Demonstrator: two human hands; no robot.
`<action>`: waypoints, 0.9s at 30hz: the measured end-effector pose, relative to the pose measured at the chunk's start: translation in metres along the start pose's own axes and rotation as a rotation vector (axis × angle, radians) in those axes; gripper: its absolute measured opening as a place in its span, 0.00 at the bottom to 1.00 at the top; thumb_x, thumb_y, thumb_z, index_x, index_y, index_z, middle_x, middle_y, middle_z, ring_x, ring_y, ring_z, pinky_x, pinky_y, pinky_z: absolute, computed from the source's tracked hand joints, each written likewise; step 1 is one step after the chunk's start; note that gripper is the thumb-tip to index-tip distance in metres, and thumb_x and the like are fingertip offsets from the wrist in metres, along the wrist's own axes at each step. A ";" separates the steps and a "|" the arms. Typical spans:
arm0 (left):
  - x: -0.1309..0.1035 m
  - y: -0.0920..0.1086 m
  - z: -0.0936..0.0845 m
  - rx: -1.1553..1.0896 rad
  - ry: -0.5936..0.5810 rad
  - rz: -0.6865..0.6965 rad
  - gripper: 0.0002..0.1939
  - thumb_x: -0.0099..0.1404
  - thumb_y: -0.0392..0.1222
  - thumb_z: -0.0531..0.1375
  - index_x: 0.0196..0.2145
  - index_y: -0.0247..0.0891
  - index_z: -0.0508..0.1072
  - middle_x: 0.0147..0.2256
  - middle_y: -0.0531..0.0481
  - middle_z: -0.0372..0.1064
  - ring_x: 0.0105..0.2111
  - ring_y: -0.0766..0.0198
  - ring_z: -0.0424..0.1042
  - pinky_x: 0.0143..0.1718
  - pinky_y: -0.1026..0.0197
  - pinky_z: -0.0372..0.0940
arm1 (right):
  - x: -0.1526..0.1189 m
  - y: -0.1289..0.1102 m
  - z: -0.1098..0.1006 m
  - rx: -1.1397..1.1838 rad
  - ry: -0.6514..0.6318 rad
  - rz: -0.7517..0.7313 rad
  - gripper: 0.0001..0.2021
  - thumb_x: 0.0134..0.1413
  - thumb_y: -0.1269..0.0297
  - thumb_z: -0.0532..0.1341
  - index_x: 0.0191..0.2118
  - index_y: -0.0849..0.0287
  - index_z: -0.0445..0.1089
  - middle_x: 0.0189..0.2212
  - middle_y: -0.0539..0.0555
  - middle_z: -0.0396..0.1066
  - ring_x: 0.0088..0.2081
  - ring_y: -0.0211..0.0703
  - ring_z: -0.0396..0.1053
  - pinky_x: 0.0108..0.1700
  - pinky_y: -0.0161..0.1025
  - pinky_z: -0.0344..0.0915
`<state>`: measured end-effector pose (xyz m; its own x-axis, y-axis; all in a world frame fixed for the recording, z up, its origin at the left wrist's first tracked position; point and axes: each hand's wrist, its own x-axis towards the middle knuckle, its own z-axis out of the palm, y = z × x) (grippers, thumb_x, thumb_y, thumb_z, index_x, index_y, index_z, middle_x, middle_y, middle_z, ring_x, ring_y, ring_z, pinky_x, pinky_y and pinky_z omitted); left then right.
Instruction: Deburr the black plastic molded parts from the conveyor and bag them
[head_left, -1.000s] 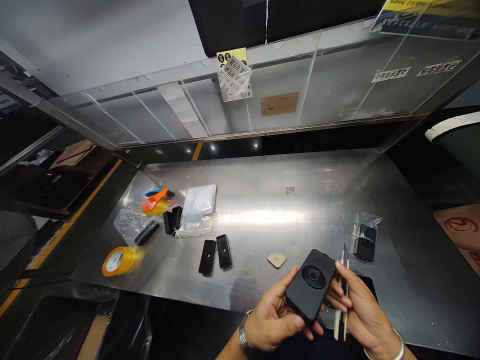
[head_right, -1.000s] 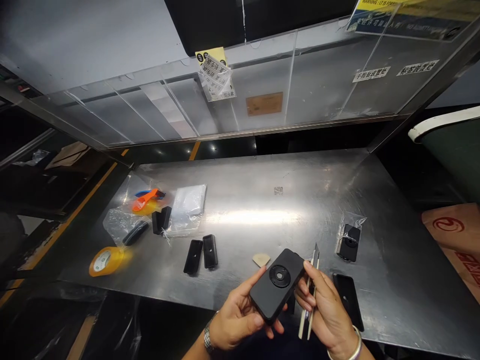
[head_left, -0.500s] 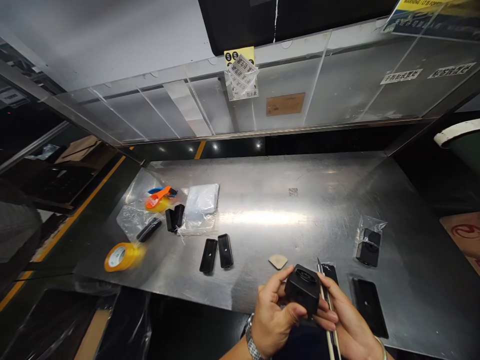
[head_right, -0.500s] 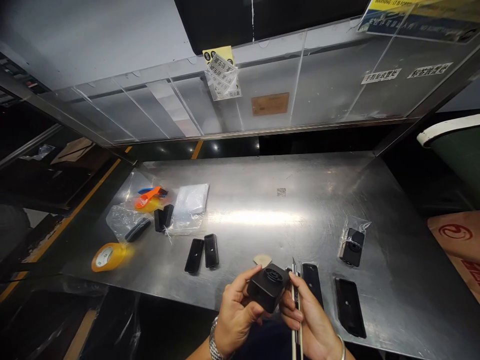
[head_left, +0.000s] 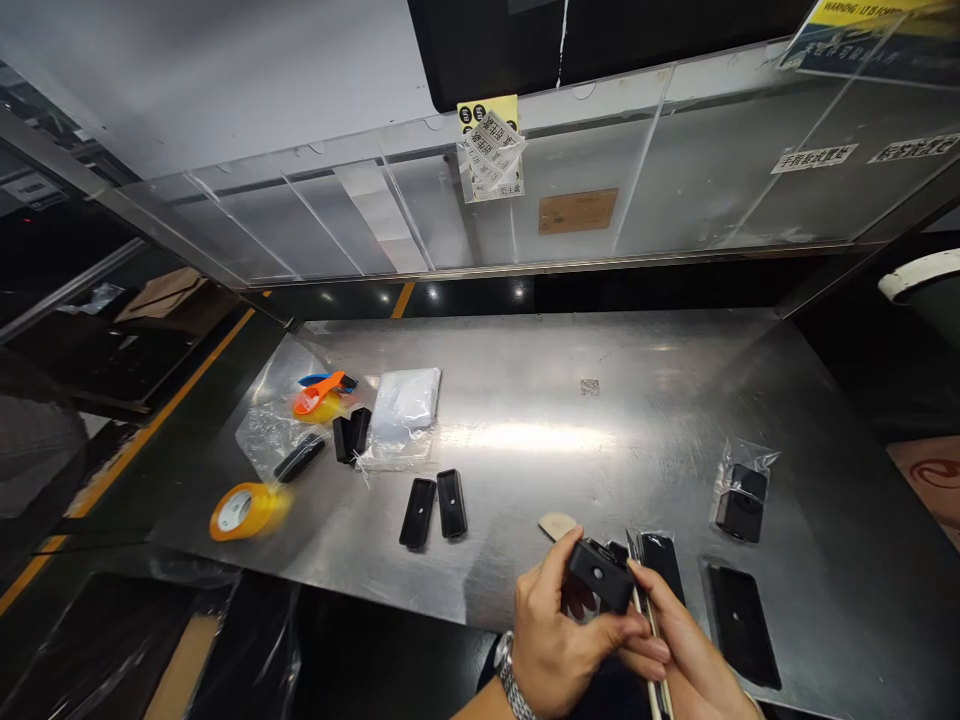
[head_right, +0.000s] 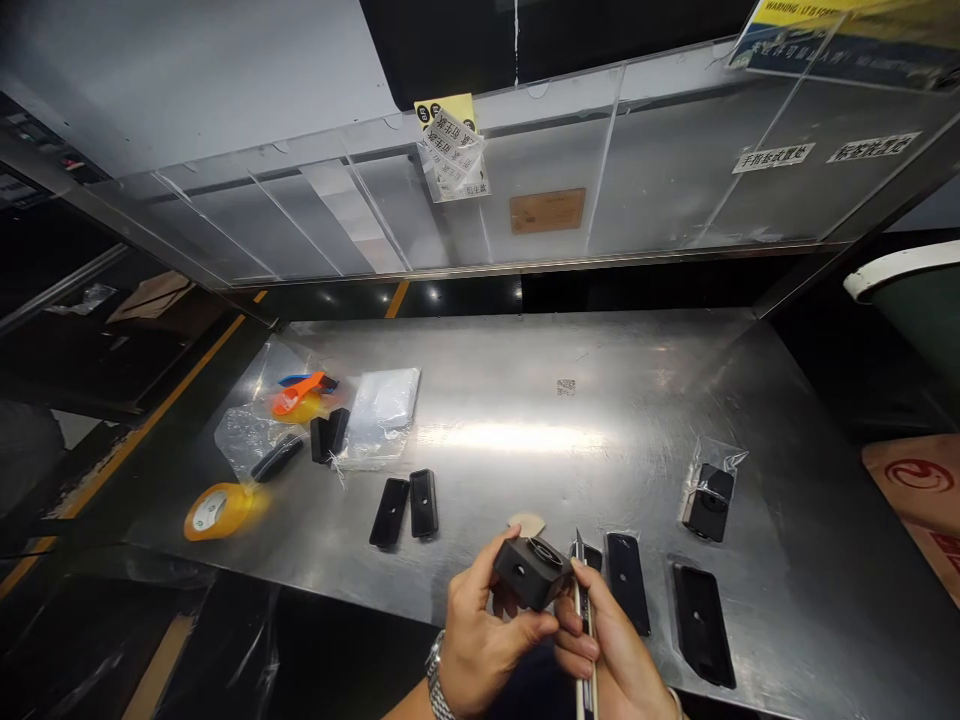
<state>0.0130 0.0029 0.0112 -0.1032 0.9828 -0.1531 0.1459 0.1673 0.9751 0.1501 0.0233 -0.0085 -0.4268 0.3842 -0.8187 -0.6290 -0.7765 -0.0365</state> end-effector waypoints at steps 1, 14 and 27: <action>0.001 0.002 0.001 0.081 0.044 0.038 0.38 0.48 0.56 0.67 0.52 0.33 0.66 0.33 0.42 0.72 0.27 0.58 0.69 0.29 0.56 0.68 | 0.000 0.000 0.000 0.000 0.003 0.009 0.18 0.36 0.57 0.72 0.20 0.61 0.64 0.10 0.40 0.59 0.10 0.20 0.51 0.11 0.20 0.48; 0.008 0.008 0.012 0.262 0.258 0.367 0.21 0.53 0.40 0.63 0.43 0.40 0.60 0.35 0.48 0.65 0.34 0.57 0.70 0.36 0.55 0.68 | -0.003 0.008 -0.002 -0.247 0.110 -0.137 0.19 0.45 0.47 0.66 0.27 0.59 0.65 0.11 0.40 0.59 0.10 0.23 0.51 0.13 0.22 0.45; 0.003 -0.005 0.001 0.424 0.265 0.527 0.24 0.56 0.44 0.58 0.48 0.36 0.58 0.33 0.46 0.62 0.32 0.58 0.63 0.34 0.53 0.64 | -0.064 -0.010 0.019 -1.138 0.093 -1.014 0.15 0.55 0.49 0.58 0.37 0.53 0.73 0.22 0.50 0.69 0.21 0.38 0.63 0.25 0.34 0.64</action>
<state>0.0132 0.0052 0.0055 -0.1411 0.8982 0.4163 0.6050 -0.2546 0.7544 0.1712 0.0155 0.0553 -0.0685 0.9757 -0.2083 0.2150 -0.1895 -0.9581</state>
